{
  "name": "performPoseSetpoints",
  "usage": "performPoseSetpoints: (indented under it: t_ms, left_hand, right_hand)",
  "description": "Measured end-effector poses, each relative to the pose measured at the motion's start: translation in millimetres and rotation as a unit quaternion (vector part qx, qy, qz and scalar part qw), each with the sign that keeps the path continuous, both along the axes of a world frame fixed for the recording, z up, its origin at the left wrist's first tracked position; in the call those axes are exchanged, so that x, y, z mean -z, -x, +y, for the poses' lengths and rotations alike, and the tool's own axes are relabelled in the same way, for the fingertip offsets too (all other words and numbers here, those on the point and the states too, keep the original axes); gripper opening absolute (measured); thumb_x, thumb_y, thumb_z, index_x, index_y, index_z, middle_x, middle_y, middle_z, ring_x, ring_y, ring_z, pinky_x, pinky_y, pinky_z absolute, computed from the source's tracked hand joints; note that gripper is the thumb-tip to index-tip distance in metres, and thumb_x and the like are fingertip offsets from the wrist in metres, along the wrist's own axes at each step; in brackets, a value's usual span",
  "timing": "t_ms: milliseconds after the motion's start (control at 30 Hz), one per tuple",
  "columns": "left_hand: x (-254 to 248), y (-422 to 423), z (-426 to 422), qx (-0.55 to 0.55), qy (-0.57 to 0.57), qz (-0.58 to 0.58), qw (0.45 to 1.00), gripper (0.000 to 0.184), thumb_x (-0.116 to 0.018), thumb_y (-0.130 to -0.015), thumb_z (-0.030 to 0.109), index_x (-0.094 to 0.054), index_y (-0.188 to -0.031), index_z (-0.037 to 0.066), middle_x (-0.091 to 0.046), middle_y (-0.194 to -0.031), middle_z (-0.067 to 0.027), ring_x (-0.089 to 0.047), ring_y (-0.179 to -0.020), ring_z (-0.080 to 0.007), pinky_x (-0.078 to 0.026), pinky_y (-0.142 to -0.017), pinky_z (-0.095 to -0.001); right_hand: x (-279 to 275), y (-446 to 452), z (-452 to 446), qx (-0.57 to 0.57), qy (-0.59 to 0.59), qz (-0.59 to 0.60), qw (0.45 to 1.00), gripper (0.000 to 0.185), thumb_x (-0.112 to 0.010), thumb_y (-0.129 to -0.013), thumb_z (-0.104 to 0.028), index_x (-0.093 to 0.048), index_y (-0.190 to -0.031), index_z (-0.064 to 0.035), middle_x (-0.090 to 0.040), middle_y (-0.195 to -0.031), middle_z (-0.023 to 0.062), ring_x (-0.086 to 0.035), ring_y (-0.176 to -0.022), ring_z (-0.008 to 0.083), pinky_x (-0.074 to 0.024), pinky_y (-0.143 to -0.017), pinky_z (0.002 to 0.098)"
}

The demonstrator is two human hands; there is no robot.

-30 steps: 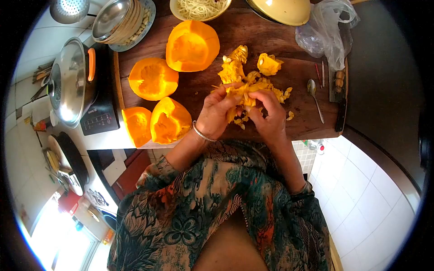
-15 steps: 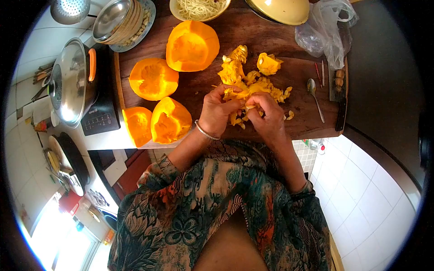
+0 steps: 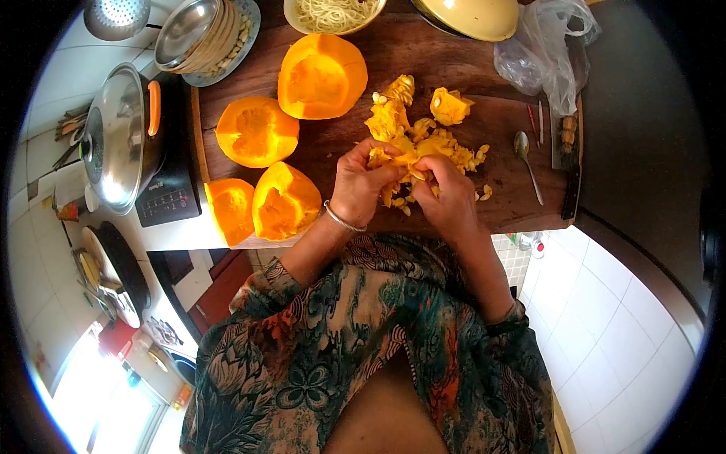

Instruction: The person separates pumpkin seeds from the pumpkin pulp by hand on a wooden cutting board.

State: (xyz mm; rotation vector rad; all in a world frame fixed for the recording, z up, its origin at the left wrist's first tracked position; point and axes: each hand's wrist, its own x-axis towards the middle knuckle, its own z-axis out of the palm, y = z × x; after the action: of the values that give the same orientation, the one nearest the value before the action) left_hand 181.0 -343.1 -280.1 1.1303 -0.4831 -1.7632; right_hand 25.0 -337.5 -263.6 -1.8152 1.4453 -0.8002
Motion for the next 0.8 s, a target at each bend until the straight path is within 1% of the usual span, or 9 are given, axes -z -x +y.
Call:
performPoseSetpoints:
  t_ms: [100,200,300,400,500,533,633,700,800]
  left_hand:
    - [0.5,0.0,0.3,0.002,0.004,0.008,1.0,0.023,-0.057,-0.076,-0.011,-0.056,-0.096,0.001,-0.063,-0.088,-0.0109,-0.059,-0.066,-0.0148,-0.048,-0.058,-0.0244]
    - [2.9,-1.8,1.3,0.013,0.004,0.013,1.0,0.024,-0.057,-0.075,-0.011,-0.056,-0.097,0.001,-0.062,-0.088,-0.0107,-0.058,-0.065,-0.0144,-0.048,-0.058,-0.0236]
    - [-8.6,-1.5,-4.8,0.037,0.009,-0.023,0.999,0.028,-0.056,-0.076,-0.011,-0.057,-0.102,0.0,-0.062,-0.09,-0.0099,-0.058,-0.067,-0.0137,-0.048,-0.059,-0.0232]
    - [-2.6,-1.6,-6.6,0.054,0.014,-0.031,0.998,0.033,-0.056,-0.077,-0.009,-0.057,-0.108,0.001,-0.062,-0.093,-0.0077,-0.058,-0.071,-0.0123,-0.047,-0.061,-0.0226]
    - [-6.6,-0.9,-8.5,0.09,0.044,-0.031,0.994,0.035,-0.059,-0.077,-0.006,-0.057,-0.111,0.001,-0.062,-0.096,-0.0044,-0.057,-0.076,-0.0095,-0.047,-0.065,-0.0218]
    - [-9.0,-0.8,-8.4,0.107,0.057,-0.034,0.992,0.035,-0.061,-0.077,-0.006,-0.057,-0.112,0.002,-0.062,-0.097,-0.0032,-0.057,-0.077,-0.0084,-0.047,-0.066,-0.0215]
    - [6.4,-1.8,-7.5,0.192,0.178,-0.124,0.957,0.036,-0.064,-0.077,-0.004,-0.057,-0.112,0.002,-0.061,-0.096,-0.001,-0.055,-0.08,-0.0059,-0.046,-0.069,-0.0206]
    - [1.5,-1.5,-7.1,0.209,0.154,-0.161,0.952,0.035,-0.065,-0.077,-0.004,-0.057,-0.111,0.002,-0.061,-0.097,-0.0005,-0.054,-0.082,-0.0051,-0.047,-0.07,-0.0206]
    - [-0.1,0.2,-8.0,0.21,0.134,-0.176,0.952,0.034,-0.066,-0.077,-0.002,-0.058,-0.109,0.001,-0.061,-0.091,-0.0006,-0.053,-0.077,-0.0046,-0.046,-0.067,-0.02]
  right_hand:
    - [1.0,1.0,-2.0,-0.009,0.005,0.006,1.0,0.024,-0.058,-0.072,-0.005,-0.053,-0.095,-0.0036,-0.058,-0.082,0.0162,-0.06,-0.074,0.0365,-0.0486,-0.063,0.0416]
    - [2.5,3.0,-0.6,-0.022,-0.029,0.005,0.999,0.021,-0.059,-0.073,-0.006,-0.054,-0.093,-0.0035,-0.058,-0.082,0.0164,-0.06,-0.074,0.0367,-0.0487,-0.062,0.0411]
    - [7.7,2.2,0.8,0.009,-0.089,-0.049,0.995,0.019,-0.061,-0.075,-0.009,-0.055,-0.092,-0.0033,-0.058,-0.081,0.0159,-0.061,-0.072,0.0338,-0.0488,-0.062,0.039]
    - [-0.3,3.1,-1.2,0.038,-0.215,-0.116,0.969,0.019,-0.063,-0.077,-0.013,-0.057,-0.093,-0.0035,-0.059,-0.08,0.0148,-0.061,-0.071,0.0289,-0.0487,-0.062,0.0355]
    - [5.1,8.8,-1.2,0.01,-0.117,-0.052,0.992,0.02,-0.064,-0.08,-0.016,-0.058,-0.094,-0.0033,-0.061,-0.082,0.014,-0.062,-0.07,0.0255,-0.0484,-0.061,0.0328]
    - [4.6,10.9,-0.7,0.011,-0.122,-0.06,0.991,0.019,-0.064,-0.08,-0.016,-0.059,-0.093,-0.0031,-0.062,-0.083,0.014,-0.062,-0.07,0.0254,-0.0483,-0.061,0.0326]
    - [0.0,13.3,0.0,0.024,-0.141,-0.08,0.987,0.016,-0.063,-0.082,-0.014,-0.06,-0.092,-0.0025,-0.062,-0.084,0.0138,-0.062,-0.072,0.0253,-0.0482,-0.062,0.0323]
    - [-4.7,12.1,0.2,0.045,-0.155,-0.085,0.983,0.014,-0.062,-0.083,-0.012,-0.06,-0.091,-0.002,-0.062,-0.084,0.0137,-0.063,-0.072,0.0255,-0.0482,-0.062,0.0323]
    - [0.9,12.9,-0.8,0.071,-0.064,-0.074,0.993,0.013,-0.061,-0.083,-0.011,-0.061,-0.092,-0.0013,-0.062,-0.08,0.0137,-0.063,-0.07,0.0249,-0.0482,-0.062,0.0314]
